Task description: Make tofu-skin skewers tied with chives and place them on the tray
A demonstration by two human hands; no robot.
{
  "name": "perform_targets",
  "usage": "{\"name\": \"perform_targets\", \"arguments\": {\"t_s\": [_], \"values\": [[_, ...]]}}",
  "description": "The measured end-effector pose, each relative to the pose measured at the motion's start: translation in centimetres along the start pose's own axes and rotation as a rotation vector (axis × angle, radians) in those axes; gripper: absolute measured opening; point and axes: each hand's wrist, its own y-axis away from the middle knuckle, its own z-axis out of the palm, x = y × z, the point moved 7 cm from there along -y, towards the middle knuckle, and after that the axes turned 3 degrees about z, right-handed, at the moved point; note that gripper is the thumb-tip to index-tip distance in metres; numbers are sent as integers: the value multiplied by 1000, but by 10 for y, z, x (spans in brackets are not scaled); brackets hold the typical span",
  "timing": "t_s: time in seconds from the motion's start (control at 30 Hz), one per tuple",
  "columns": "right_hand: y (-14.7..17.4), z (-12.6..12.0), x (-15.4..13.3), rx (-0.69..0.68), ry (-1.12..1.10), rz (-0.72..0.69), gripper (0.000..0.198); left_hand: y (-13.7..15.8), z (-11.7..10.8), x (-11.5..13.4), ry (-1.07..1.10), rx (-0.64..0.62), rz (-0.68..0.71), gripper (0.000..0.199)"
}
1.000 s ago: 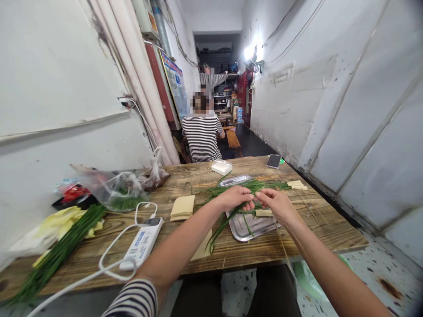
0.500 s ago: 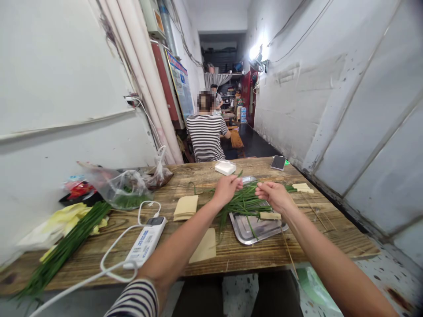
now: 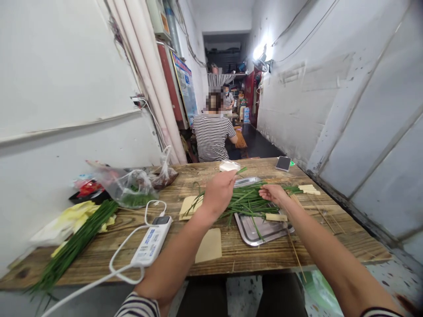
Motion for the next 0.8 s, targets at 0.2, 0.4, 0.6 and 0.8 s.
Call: {"name": "perform_targets", "arguments": {"t_s": [0.2,0.4,0.6,0.8], "values": [[-7,-17,-4,125,371,-154,15,-1,15,-9,122,-136,-67,29],[-14,-12,-29,224,815,-410,13,0,25,-11,186,-226,-76,33],[-10,8,-41,196,1123,-566,14,2,22,-14,178,-242,-128,29],[22,7,-67,218,1225,-758,24,5,22,-18,152,-230,-130,33]]}}
